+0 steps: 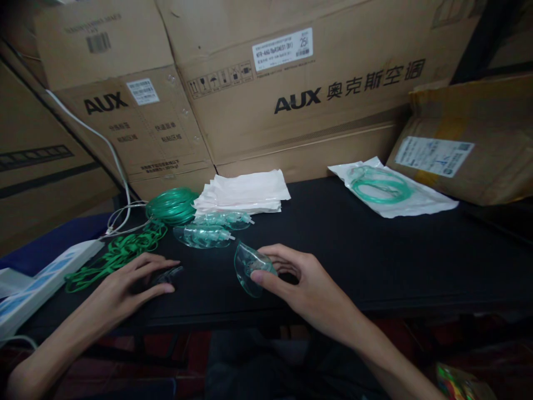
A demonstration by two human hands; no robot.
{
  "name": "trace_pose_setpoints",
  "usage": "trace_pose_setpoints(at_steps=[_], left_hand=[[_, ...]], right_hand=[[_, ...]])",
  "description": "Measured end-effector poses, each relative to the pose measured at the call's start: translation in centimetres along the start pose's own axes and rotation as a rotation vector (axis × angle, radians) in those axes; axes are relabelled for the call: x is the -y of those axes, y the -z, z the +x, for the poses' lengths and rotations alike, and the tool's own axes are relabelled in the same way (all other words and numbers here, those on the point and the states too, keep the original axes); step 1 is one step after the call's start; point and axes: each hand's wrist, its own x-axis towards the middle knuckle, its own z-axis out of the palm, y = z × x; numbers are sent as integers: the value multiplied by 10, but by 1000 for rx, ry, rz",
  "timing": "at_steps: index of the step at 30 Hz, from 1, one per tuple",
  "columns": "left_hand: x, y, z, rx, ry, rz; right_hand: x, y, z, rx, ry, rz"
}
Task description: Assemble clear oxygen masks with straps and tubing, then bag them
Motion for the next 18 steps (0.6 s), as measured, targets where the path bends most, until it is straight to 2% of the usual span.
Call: trace_pose_setpoints(at_steps=[7, 11, 14, 18], left_hand=[[-6, -3, 6, -21, -48, 23], [-17, 1, 6, -109, -75, 25], [-37, 3, 9, -193, -110, -11], [-79, 2, 23, -211, -249, -84]], right_hand=[[5, 0, 0, -9, -2, -15], [5, -1, -1, -15, -10, 6], [3, -1, 0, -17, -16, 24], [2, 4, -1, 40, -28, 28]])
